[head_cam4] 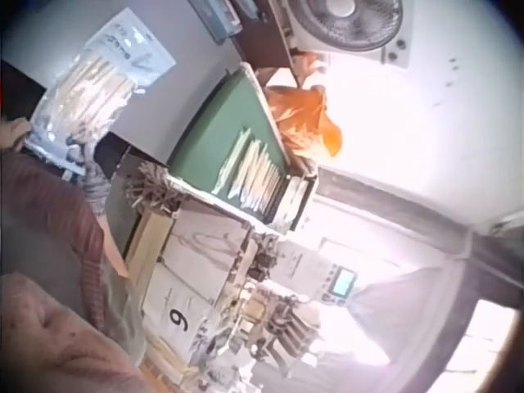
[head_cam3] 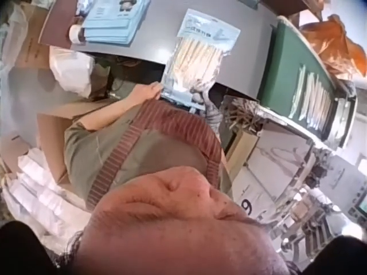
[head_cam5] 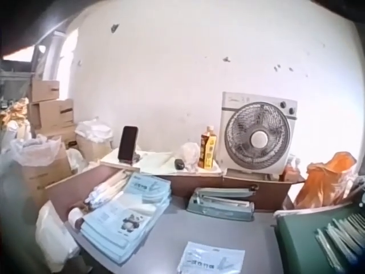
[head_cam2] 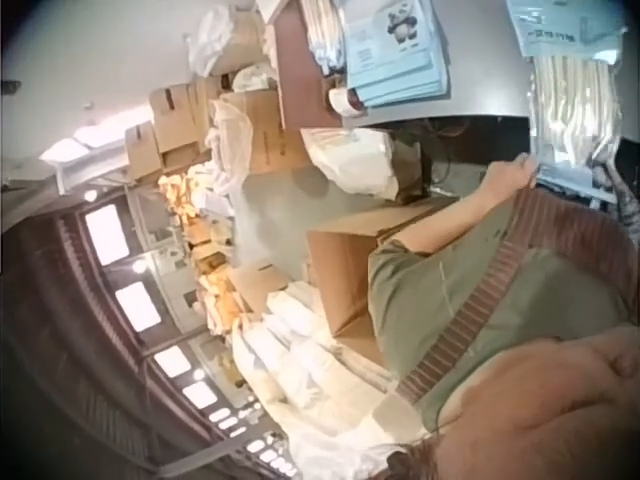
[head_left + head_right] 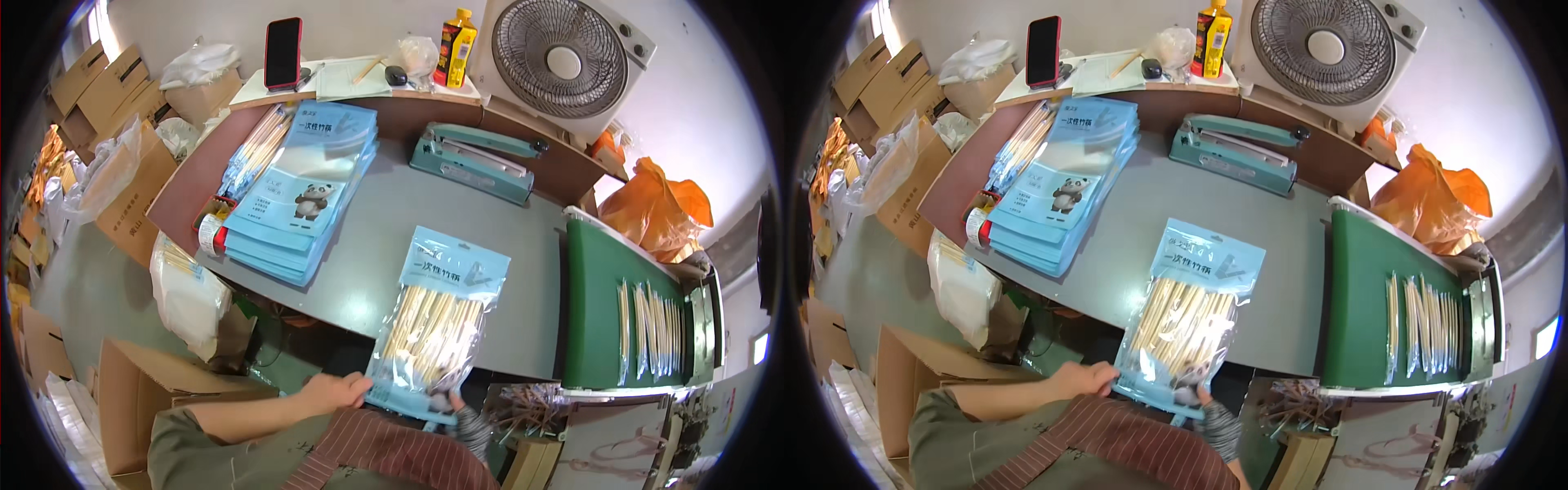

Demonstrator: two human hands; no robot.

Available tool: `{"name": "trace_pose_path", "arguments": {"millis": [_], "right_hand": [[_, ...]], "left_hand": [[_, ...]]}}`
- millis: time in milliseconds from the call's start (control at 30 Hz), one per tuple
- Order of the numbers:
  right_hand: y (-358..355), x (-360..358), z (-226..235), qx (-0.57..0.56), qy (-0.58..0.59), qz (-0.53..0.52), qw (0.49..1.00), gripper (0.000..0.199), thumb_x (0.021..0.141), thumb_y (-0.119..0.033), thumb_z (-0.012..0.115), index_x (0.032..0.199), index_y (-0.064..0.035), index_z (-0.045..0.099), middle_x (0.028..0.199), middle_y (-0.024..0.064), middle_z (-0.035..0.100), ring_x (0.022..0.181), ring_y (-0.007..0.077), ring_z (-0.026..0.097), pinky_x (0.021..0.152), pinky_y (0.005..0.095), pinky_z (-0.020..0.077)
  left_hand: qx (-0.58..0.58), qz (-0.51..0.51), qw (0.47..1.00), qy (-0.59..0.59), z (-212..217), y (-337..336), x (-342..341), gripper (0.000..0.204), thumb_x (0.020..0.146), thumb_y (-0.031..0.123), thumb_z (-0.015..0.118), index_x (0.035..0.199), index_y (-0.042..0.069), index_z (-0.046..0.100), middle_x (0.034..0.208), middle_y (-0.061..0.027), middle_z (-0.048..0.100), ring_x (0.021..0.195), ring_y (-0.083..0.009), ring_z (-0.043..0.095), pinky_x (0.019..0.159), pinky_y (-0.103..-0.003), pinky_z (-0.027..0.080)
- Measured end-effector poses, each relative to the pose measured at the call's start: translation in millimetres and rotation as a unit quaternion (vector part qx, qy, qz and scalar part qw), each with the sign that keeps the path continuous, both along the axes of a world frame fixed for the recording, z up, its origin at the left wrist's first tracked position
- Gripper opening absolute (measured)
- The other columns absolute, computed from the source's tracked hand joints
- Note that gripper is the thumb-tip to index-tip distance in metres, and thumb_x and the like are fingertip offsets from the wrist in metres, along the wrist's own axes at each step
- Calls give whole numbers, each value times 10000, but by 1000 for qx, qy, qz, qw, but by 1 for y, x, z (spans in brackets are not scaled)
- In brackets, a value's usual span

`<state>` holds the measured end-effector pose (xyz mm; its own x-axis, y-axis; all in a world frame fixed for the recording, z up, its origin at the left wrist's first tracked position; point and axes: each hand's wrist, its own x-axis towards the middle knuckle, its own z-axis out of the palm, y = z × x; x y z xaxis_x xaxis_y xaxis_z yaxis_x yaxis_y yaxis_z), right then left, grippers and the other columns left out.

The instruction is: Packaging bundles of wooden sticks into plastic bags and placing them into a cardboard shipping box on a factory floor.

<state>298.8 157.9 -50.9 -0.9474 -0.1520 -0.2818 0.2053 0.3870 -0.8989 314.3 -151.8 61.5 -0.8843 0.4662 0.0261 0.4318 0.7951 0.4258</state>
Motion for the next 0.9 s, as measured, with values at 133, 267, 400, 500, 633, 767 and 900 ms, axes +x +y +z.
{"name": "trace_pose_path", "arguments": {"millis": [133, 267, 400, 500, 633, 767, 900], "right_hand": [[-28, -42, 226, 141, 362, -24, 921, 211, 839, -226, 562, 985, -98, 644, 825, 81, 654, 749, 179, 620, 661, 272, 490], [-34, -94, 365, 99, 332, -22, 938, 193, 789, -107, 528, 908, -55, 670, 649, 57, 600, 558, 84, 544, 526, 214, 439], [-39, -121, 396, 184, 322, 71, 926, 198, 779, -78, 526, 901, -51, 679, 524, -9, 516, 404, 44, 432, 397, 184, 352], [-47, -145, 391, 182, 208, 58, 959, 207, 759, -23, 519, 905, -31, 665, 535, 16, 531, 492, 52, 495, 474, 198, 416], [-37, -204, 390, 155, 129, 85, 976, 174, 776, -48, 544, 907, -26, 655, 528, 16, 524, 473, 64, 506, 433, 207, 413], [-57, -237, 411, 138, 236, 6, 962, 154, 797, -71, 548, 908, -22, 642, 561, 6, 535, 451, 79, 494, 413, 205, 396], [-75, -206, 397, 28, 422, -9, 906, 163, 836, -152, 551, 915, -39, 638, 554, -18, 492, 459, 50, 429, 433, 183, 353]], "left_hand": [[147, 47, 987, 50, 141, 8, -52, 118, 770, 114, 569, 877, 74, 539, 670, -63, 539, 543, -200, 552, 488, -288, 444], [285, 26, 956, 70, 254, 16, -126, 121, 757, 58, 521, 874, 29, 531, 605, -72, 523, 546, -131, 557, 486, -311, 409], [214, 10, 977, -3, 279, 5, -164, 104, 785, 59, 499, 851, -11, 539, 584, -25, 521, 506, -92, 506, 462, -243, 387], [109, -65, 968, 217, 264, 6, -168, 122, 756, 45, 495, 833, -32, 550, 583, -46, 534, 476, -112, 521, 465, -248, 408], [79, 26, 995, 46, 268, 4, -209, 145, 723, 38, 500, 821, -28, 583, 623, -87, 589, 483, -143, 581, 488, -279, 469], [111, 112, 979, 130, 299, -6, -232, 138, 708, 74, 504, 720, 21, 631, 658, -128, 623, 564, -213, 629, 576, -344, 487], [134, 88, 897, 411, 295, -28, -197, 129, 707, 91, 514, 779, 40, 609, 705, -133, 605, 697, -299, 586, 609, -411, 466]]}}
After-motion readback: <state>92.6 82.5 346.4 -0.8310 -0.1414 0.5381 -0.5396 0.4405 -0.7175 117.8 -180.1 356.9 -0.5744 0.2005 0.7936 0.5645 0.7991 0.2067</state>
